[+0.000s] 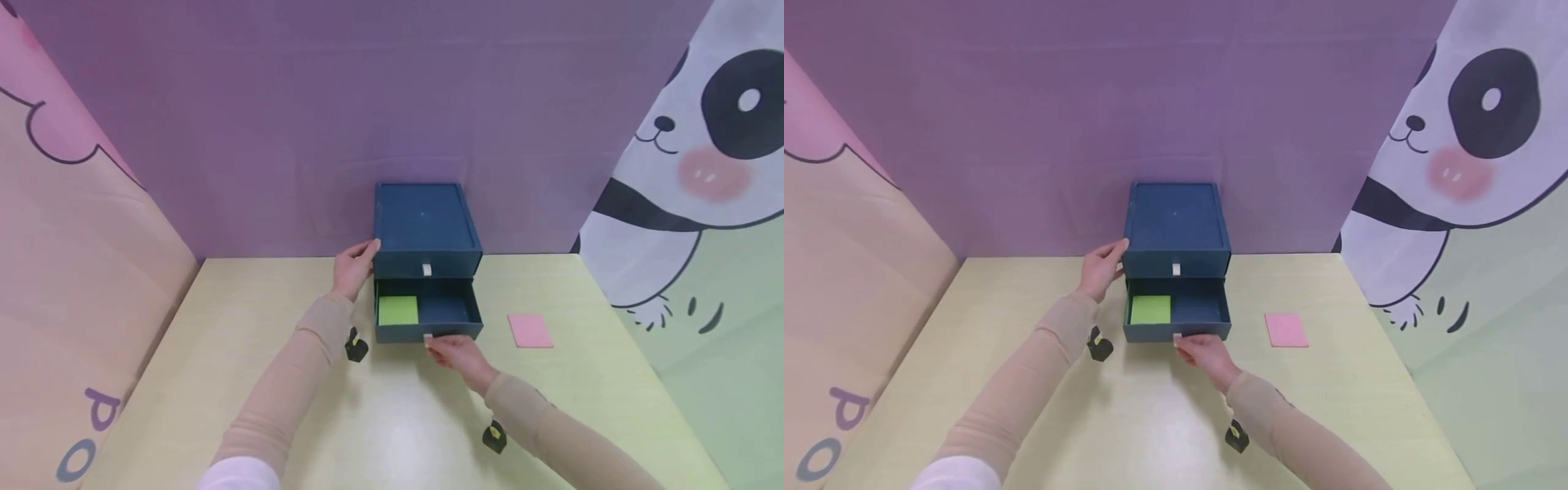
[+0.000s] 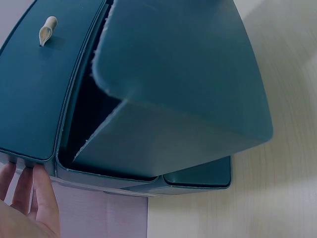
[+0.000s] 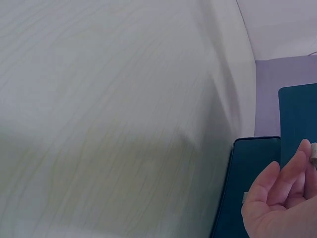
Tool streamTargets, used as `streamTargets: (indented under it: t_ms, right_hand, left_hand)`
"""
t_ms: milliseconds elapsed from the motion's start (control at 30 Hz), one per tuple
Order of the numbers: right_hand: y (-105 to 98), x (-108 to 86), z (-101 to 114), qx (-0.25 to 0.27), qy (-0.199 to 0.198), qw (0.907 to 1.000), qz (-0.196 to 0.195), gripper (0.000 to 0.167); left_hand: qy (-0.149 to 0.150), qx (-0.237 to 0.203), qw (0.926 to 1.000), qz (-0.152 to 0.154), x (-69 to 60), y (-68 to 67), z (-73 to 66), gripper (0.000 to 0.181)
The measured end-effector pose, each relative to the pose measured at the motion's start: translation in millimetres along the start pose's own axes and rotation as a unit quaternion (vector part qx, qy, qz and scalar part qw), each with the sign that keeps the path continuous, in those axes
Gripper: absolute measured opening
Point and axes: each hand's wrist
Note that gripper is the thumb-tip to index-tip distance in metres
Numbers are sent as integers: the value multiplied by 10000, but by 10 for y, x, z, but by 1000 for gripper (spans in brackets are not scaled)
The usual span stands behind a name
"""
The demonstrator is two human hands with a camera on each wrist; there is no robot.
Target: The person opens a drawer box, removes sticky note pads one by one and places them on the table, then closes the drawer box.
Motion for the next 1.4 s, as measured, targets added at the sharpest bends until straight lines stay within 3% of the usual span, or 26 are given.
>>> streamTargets:
  t_ms: [400,1400]
  right_hand:
    - [-17,-48,-23,-243,-138,9996,20,36]
    - [-29,-146,-135,-168,-253,9993,198,38]
  left_hand:
    - [-18,20,10000,-50,4,3,8,45]
    - [23,21,9999,-102,6,3,20,45]
Point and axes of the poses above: each hand's wrist, its own x-axis towards the middle knuckle, its own y-axis out of the palm, z = x × y, and after that the axes turned 15 degrees about -x, right-handed
